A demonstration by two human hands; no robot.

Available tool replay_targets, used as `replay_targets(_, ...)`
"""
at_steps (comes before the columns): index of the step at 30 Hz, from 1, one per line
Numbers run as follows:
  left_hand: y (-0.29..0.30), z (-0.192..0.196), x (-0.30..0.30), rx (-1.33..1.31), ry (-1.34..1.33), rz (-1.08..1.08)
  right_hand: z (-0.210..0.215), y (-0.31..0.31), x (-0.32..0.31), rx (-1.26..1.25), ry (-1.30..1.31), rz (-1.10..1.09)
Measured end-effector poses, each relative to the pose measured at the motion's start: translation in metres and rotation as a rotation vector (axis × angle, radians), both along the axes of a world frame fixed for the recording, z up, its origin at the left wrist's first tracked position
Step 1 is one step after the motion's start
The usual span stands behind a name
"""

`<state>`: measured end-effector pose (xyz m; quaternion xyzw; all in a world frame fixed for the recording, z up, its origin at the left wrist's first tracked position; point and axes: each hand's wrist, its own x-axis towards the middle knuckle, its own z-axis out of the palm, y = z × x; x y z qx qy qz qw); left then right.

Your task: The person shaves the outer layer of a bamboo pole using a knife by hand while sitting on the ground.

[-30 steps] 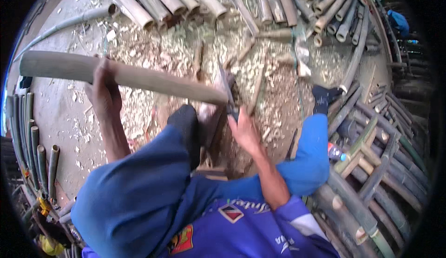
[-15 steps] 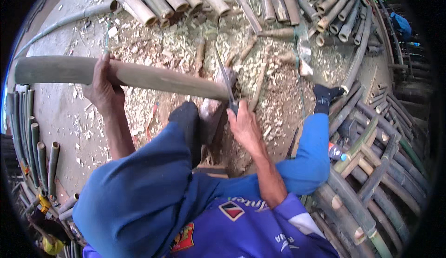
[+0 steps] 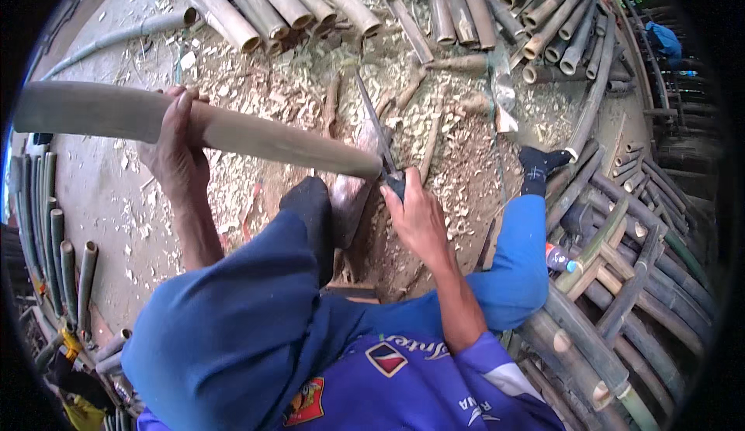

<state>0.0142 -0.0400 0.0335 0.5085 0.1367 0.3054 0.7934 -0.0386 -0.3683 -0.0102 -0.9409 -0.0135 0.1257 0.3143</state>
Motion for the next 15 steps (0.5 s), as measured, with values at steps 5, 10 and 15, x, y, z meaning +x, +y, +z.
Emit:
replay_targets(5, 0.005, -0.003, -0.005, -0.018, -0.083, -0.153, -0.006, 0.000, -0.030, 0.231, -0.208, -0.076)
replay_targets(10, 0.010, -0.005, 0.003, -0.076, -0.009, -0.080, -0.059, -0.029, -0.030, -0.173, 0.185, -0.031)
replay_targets(15, 0.029, -0.016, -0.008, -0.153, 0.051, 0.077, 0.030, 0.010, -0.023, 0.127, -0.017, -0.081)
